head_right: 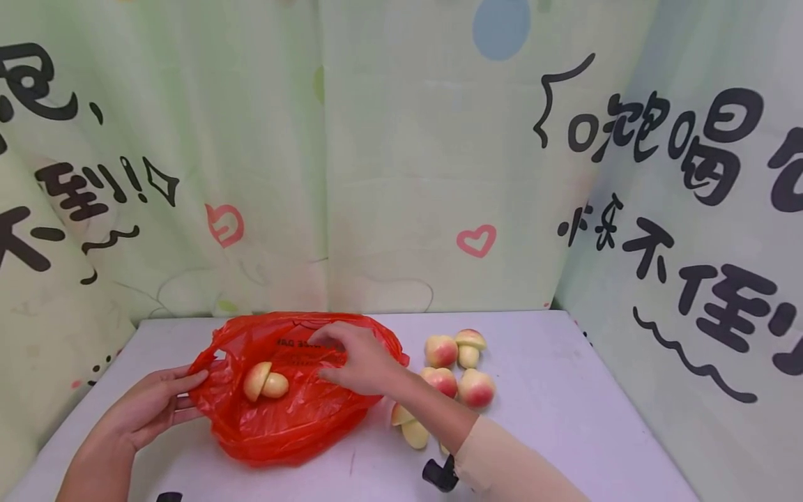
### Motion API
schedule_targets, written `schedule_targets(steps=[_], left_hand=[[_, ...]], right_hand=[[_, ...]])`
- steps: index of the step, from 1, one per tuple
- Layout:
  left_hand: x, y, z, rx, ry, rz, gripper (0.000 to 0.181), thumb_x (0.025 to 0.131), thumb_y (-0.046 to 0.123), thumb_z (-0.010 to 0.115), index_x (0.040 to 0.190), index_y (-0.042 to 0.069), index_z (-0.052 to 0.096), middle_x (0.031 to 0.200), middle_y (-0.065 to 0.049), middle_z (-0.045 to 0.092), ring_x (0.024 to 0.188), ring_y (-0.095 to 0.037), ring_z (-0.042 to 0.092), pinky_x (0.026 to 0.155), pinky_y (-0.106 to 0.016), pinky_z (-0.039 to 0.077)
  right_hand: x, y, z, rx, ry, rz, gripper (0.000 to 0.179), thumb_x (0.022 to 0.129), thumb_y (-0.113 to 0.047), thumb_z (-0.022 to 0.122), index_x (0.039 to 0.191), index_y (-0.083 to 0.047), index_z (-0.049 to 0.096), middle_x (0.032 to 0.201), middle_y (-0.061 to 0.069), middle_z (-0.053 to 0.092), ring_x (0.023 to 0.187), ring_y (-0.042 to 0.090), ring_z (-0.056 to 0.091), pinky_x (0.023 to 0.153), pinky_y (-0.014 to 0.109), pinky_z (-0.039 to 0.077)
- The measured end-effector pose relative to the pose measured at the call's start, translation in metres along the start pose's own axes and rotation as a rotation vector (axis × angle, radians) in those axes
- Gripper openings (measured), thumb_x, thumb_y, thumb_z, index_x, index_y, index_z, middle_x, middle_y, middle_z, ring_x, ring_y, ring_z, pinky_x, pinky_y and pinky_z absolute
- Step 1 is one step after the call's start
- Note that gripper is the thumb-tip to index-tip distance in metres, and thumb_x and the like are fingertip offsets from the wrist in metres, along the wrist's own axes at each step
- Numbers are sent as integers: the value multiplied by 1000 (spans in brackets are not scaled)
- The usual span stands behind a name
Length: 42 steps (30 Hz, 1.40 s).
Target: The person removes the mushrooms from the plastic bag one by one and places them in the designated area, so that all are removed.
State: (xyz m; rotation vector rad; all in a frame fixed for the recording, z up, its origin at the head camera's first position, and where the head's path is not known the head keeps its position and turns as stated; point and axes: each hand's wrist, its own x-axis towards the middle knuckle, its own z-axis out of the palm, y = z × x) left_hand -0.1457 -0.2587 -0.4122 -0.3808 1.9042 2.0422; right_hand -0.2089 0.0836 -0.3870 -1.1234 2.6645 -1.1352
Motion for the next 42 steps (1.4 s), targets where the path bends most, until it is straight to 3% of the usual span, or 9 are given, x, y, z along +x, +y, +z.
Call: schedule_targets(steps=[2,8,12,19,32,42], left_hand=[[0,0,0,1,4,-3,64,108,25,58,159,-5,31,108,1,75,95,-20,78,87,-39,65],[0,0,0,-7,0,-7,64,108,25,58,159,-4,32,107,1,75,95,-20,78,86,-39,65],[0,-1,0,-12,-8,-7,64,108,25,58,159,-4,32,107,2,76,95,-20,78,87,-39,64],[1,-1,-1,-2,-2,-5,65,108,25,57,160,-4,31,108,1,75,95,-20,78,87,-39,65],[1,-1,-1,7,-1,-5,62,109,25,56,159,-4,33,108,1,75,95,-20,77,87,-39,65],[2,-1,-1,6,-4,-10,64,108,26,57,159,-4,31,107,2,75,95,-20,78,86,-39,65]], right_hand=[[3,0,1,4,-5,-14,41,91,-16,81,129,-17,68,126,-5,69,118,19,66,100,36,60],[15,-2,6,5,-39,16,40,92,-17,80,129,-23,68,127,-10,69,118,11,64,96,24,57],[22,-4,11,14,-68,17,41,92,-17,81,130,-21,68,129,-5,69,119,10,63,93,20,57],[36,-11,18,15,-110,-4,41,91,-15,81,129,-20,68,129,-4,69,122,19,65,96,20,56],[58,-12,31,-34,-171,-19,40,92,-17,80,130,-17,68,126,-5,69,118,13,64,94,17,56],[72,-15,45,-78,-234,2,42,91,-15,81,131,-11,68,130,4,69,121,23,63,94,20,56]])
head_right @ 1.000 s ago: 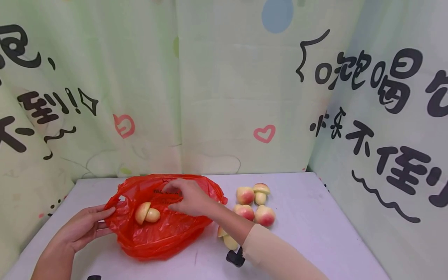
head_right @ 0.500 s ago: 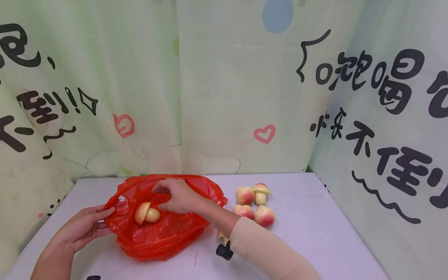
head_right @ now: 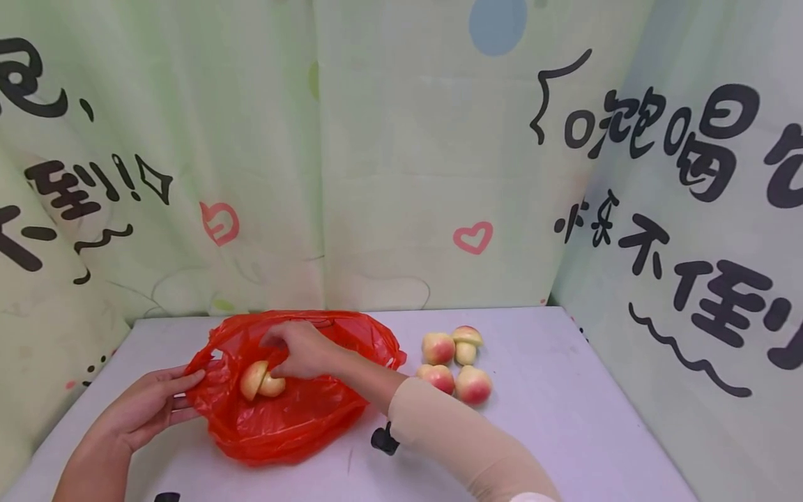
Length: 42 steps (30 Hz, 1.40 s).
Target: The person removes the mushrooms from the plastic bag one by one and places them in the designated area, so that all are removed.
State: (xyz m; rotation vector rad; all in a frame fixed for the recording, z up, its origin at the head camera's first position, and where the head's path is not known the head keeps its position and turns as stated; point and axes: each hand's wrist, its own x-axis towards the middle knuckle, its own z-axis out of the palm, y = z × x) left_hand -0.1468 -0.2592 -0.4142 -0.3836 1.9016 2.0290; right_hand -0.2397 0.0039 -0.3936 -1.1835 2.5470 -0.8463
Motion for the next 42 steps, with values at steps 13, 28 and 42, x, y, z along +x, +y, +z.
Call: schedule_targets(steps=[13,28,42], left_hand=[[0,0,0,-6,-8,7,63,108,25,58,159,-4,33,109,2,76,96,-20,78,87,-39,65],[-1,-1,-1,-12,-11,24,63,108,25,57,159,-4,34,108,1,76,96,-21,78,87,-39,65],[-2,0,2,-1,-28,34,63,108,25,57,158,-5,33,110,0,75,97,-20,77,88,-39,64]], right_hand=[[21,-8,18,-74,-30,75,47,89,-21,83,133,-12,68,132,0,69,121,16,61,99,20,54],[29,-6,31,-61,-60,126,56,87,-27,86,136,-11,65,123,-1,71,108,13,64,88,15,55],[30,-3,42,-95,-95,82,46,88,-28,85,128,-15,69,114,-5,70,96,5,57,80,12,52]])
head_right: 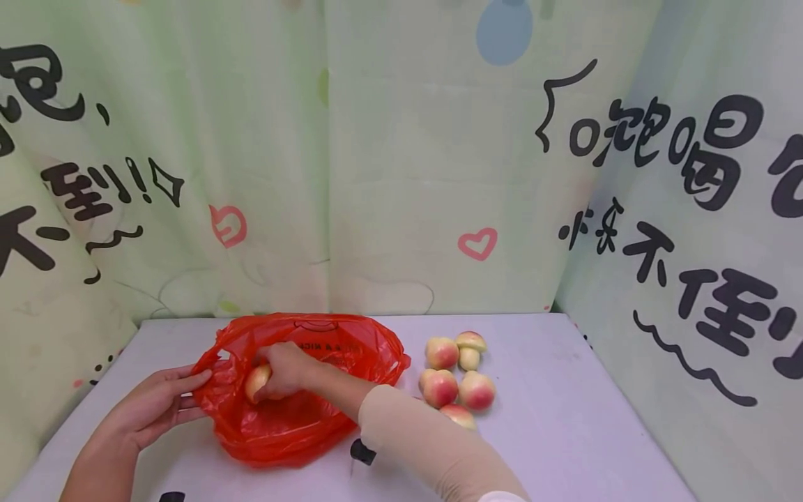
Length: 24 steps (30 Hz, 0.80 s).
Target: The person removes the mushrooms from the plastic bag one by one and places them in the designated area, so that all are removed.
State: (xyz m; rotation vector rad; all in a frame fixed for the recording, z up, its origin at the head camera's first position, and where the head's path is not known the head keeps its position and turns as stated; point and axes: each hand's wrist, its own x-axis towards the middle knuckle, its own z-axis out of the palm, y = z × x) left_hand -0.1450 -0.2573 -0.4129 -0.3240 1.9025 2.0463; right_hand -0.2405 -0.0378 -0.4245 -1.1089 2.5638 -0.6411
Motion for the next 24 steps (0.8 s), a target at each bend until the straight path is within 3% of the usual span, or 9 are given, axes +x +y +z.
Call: schedule_targets(steps=[24], left_hand=[[-2,3,-1,-1,27,-14,64,108,26,58,159,-3,33,109,1,76,96,-20,78,86,-39,65]], right_hand=[[-8,3,-8,-12,37,2,47,88,-27,85,132,-18,70,120,-8,70,102,5,56,80,11,53]])
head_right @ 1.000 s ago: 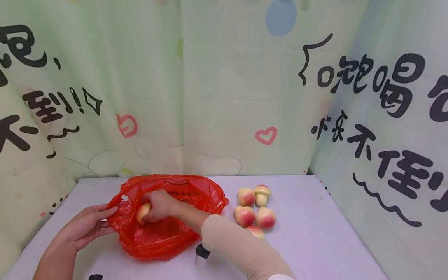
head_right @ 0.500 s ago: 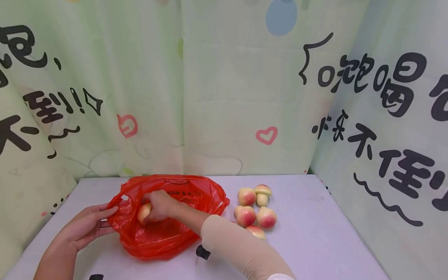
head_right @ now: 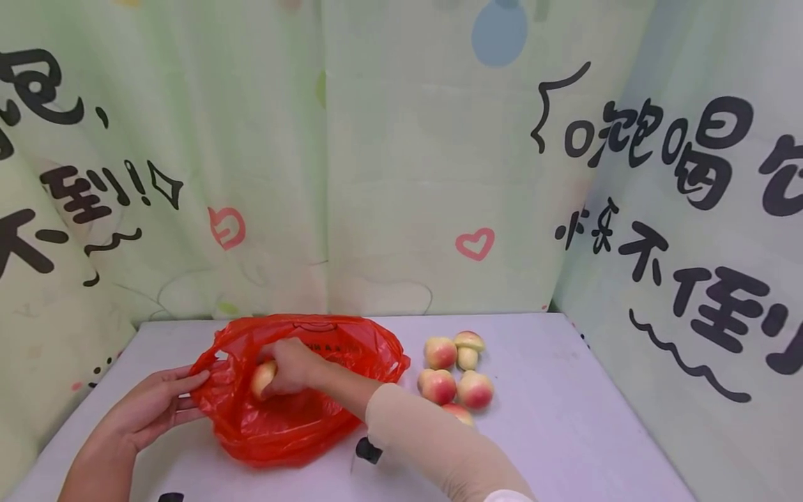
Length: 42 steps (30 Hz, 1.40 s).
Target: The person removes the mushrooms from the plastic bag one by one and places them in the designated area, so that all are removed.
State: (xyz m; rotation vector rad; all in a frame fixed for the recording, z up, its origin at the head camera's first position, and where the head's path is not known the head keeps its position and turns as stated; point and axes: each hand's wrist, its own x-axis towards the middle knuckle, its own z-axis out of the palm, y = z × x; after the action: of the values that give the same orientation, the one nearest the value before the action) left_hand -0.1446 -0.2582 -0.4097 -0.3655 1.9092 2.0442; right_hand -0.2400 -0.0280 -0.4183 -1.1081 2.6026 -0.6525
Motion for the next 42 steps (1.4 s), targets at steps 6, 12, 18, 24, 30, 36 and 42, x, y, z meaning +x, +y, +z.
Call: schedule_targets(steps=[6,12,18,24,30,36,42], left_hand=[[0,-1,0,-11,1,-2,63,108,25,57,159,-3,33,109,1,76,96,-21,78,87,-40,65],[0,-2,-1,-27,-15,9,64,108,25,59,159,-2,34,109,1,76,97,-21,78,87,-40,64],[0,-2,-1,-24,-12,7,64,108,26,58,160,-2,33,109,1,76,97,-21,78,87,-40,64],[1,-1,-1,-24,-13,0,63,108,25,58,160,-1,33,109,1,76,96,-21,78,87,-40,64],[1,0,-1,-13,-11,1,62,109,24,56,160,-2,33,108,1,76,96,-21,78,87,-39,65],[0,0,0,-18,-17,-4,62,109,24,56,160,-2,32,108,1,76,96,-21,78,87,-39,65],[0,0,0,-25,-19,-2,64,109,24,57,160,-3,31,107,1,76,95,-21,78,87,-39,65]], right_hand=[[-5,3,-3,22,6,-2,46,88,-27,85,130,-17,71,120,-7,70,103,5,56,77,11,53],[-13,3,-9,73,-2,3,46,87,-26,86,130,-17,71,117,-9,70,101,5,57,75,12,54],[-22,4,-15,95,-2,9,46,87,-27,86,129,-18,71,117,-10,69,102,4,56,76,13,54],[-30,8,-19,102,3,5,47,86,-27,87,129,-17,71,117,-9,68,102,4,56,76,14,54],[-37,13,-23,128,2,6,49,87,-26,86,132,-15,70,118,-8,68,104,6,57,75,14,55],[-45,16,-25,150,20,-14,50,87,-24,85,133,-13,70,122,-6,70,103,4,58,76,14,56],[-55,19,-28,148,31,4,50,87,-26,85,134,-15,69,124,-7,69,108,6,57,77,15,57]])
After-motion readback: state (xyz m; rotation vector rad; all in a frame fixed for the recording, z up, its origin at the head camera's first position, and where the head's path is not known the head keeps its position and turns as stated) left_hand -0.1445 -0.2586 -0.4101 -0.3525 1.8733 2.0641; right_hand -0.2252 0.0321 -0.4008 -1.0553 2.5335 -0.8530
